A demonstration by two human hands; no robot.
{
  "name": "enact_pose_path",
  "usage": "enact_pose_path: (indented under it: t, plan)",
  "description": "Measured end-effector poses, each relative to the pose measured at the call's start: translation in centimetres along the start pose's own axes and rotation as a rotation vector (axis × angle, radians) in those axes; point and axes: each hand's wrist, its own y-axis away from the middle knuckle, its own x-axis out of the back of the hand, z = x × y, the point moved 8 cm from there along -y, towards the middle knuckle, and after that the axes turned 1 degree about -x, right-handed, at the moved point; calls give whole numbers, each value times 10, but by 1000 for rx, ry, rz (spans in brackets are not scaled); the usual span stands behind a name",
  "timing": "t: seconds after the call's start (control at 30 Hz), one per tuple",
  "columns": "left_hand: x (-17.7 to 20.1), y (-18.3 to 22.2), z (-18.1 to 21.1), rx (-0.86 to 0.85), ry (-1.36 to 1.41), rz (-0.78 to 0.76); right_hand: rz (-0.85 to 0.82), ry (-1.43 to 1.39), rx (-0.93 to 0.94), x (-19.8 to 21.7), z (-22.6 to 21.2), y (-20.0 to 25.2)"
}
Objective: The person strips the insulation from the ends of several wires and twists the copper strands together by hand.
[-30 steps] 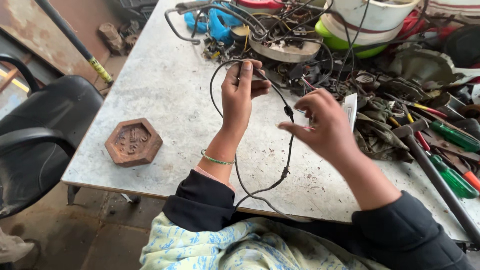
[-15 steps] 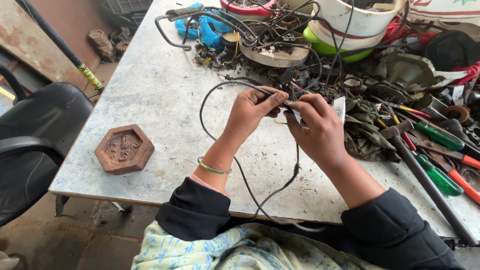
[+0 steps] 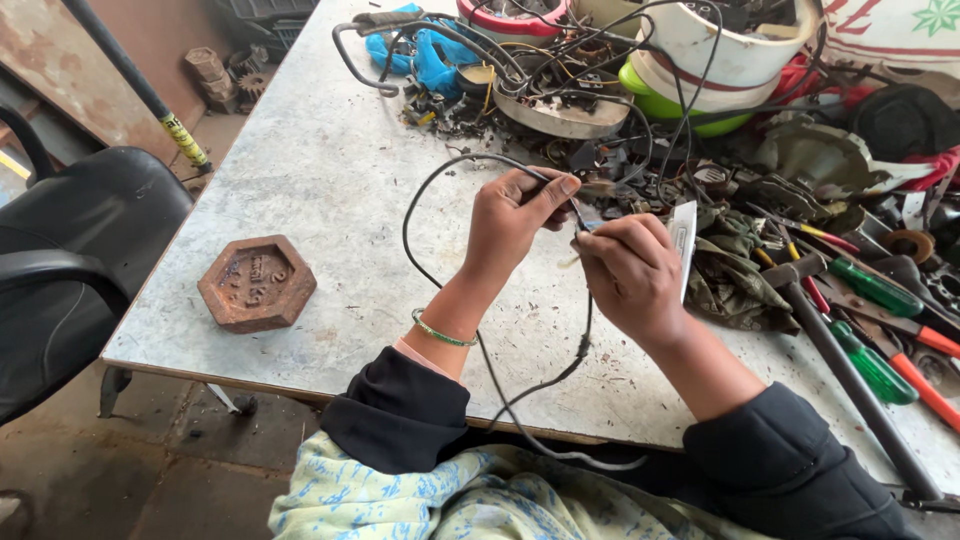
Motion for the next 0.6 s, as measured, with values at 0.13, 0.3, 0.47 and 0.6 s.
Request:
enact_pose_path:
  t: [0.13,0.3,0.47,0.6]
  plan:
    - [7,-6,-13,78,124,17,59,-130,-100,5,8,0]
    - [10,-10,-20,154,198,40,91,-280,-283,12,13,6]
    - [14,-12,-26,146,232,37,97,-364,-299,16,8,5]
    - [48,-22,-35,122,77,208,131,-438,-92,31,-21,4]
